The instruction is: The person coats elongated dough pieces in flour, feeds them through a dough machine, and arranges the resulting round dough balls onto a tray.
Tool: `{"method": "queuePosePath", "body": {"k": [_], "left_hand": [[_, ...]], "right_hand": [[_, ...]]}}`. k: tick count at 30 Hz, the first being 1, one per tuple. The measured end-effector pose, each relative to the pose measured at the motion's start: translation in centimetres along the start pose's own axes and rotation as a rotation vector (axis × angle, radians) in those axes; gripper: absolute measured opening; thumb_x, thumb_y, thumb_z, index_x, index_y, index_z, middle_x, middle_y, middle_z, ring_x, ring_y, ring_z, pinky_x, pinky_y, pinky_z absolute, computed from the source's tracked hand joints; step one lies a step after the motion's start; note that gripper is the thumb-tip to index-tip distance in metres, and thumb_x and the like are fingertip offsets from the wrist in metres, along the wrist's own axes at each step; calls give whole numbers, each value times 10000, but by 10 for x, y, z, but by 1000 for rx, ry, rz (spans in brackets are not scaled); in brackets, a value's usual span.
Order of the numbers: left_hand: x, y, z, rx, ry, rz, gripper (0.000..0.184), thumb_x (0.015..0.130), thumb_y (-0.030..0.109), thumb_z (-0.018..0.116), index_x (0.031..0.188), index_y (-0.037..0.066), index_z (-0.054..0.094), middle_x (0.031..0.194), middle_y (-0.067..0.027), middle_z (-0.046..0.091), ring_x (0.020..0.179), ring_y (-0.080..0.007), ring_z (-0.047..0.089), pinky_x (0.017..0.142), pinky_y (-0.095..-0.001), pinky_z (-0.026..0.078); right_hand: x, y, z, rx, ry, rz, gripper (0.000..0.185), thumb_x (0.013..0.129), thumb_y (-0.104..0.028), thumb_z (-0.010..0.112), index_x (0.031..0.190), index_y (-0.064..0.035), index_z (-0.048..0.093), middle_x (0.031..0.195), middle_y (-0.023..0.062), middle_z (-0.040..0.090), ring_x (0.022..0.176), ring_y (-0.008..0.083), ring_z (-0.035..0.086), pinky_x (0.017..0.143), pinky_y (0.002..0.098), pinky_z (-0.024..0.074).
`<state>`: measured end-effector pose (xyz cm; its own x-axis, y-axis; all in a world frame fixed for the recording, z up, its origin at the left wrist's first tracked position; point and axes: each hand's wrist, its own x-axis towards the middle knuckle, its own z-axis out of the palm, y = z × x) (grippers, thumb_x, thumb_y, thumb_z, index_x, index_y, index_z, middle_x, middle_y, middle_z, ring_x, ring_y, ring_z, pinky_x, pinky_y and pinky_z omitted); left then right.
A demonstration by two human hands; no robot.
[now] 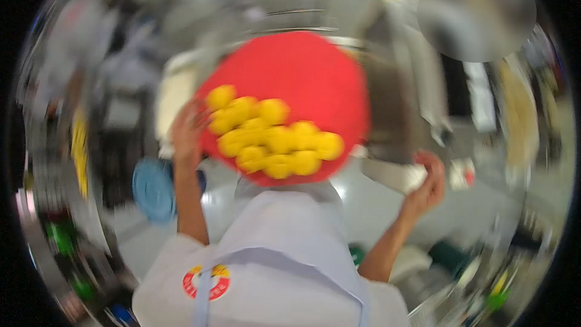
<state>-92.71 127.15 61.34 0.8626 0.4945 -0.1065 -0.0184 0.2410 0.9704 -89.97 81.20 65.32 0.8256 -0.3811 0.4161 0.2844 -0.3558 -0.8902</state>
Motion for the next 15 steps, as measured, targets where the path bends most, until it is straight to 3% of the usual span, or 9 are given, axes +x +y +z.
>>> {"method": "queuePosePath", "body": {"k": [1,3,5,8,9,11,12,15], "left_hand": [[4,14,-11,83,17,11,329,1002,207,566,1267,14,594,1138,-100,668,982,-208,672,850,-331,545],[19,13,-69,64,-56,60,277,1000,178,577,1196,-7,639,992,-77,692,838,-164,668,758,-291,539],[30,17,-143,77,30,44,241,998,155,582,1142,-20,663,890,-63,686,743,-128,634,686,-272,528],[77,-23,-305,5,410,48,239,998,151,573,1143,-19,658,853,-53,678,727,-102,620,668,-242,517],[89,-47,-358,-66,544,35,236,995,143,574,1148,-17,655,837,-46,680,730,-91,618,674,-232,516],[130,-112,-451,66,659,-48,269,990,176,580,1158,-24,649,878,-82,695,771,-137,650,705,-258,531],[160,-151,-500,136,707,-95,287,988,192,583,1163,-27,647,898,-101,703,792,-161,666,720,-271,539],[221,-224,-544,659,489,-203,468,908,319,667,1198,-45,618,1082,-214,676,979,-320,669,867,-389,526]], "right_hand": [[-13,-11,21,-2,-140,-7,378,1055,-228,418,920,37,651,936,132,674,843,202,633,815,352,524],[-44,-44,83,-60,-302,-33,387,1060,-236,421,853,19,625,867,106,648,786,178,599,735,330,497],[-77,-62,132,-167,-406,-73,402,1062,-229,427,777,15,574,769,66,592,693,141,530,621,299,428],[-121,-52,198,528,-758,162,393,1044,-271,478,780,0,585,711,31,539,600,109,456,528,252,333],[-145,-59,242,457,-753,158,388,1029,-285,507,772,-5,587,707,27,534,579,105,436,512,250,308],[-202,-76,313,305,-734,153,385,1000,-312,563,755,-17,592,699,19,523,539,97,396,480,246,257],[-235,-96,359,156,-897,155,363,975,-308,594,757,-18,599,698,24,528,552,107,409,491,249,269],[-304,-162,484,-59,-1381,133,228,887,-194,677,766,-5,639,703,64,577,612,177,513,545,307,366]]}}
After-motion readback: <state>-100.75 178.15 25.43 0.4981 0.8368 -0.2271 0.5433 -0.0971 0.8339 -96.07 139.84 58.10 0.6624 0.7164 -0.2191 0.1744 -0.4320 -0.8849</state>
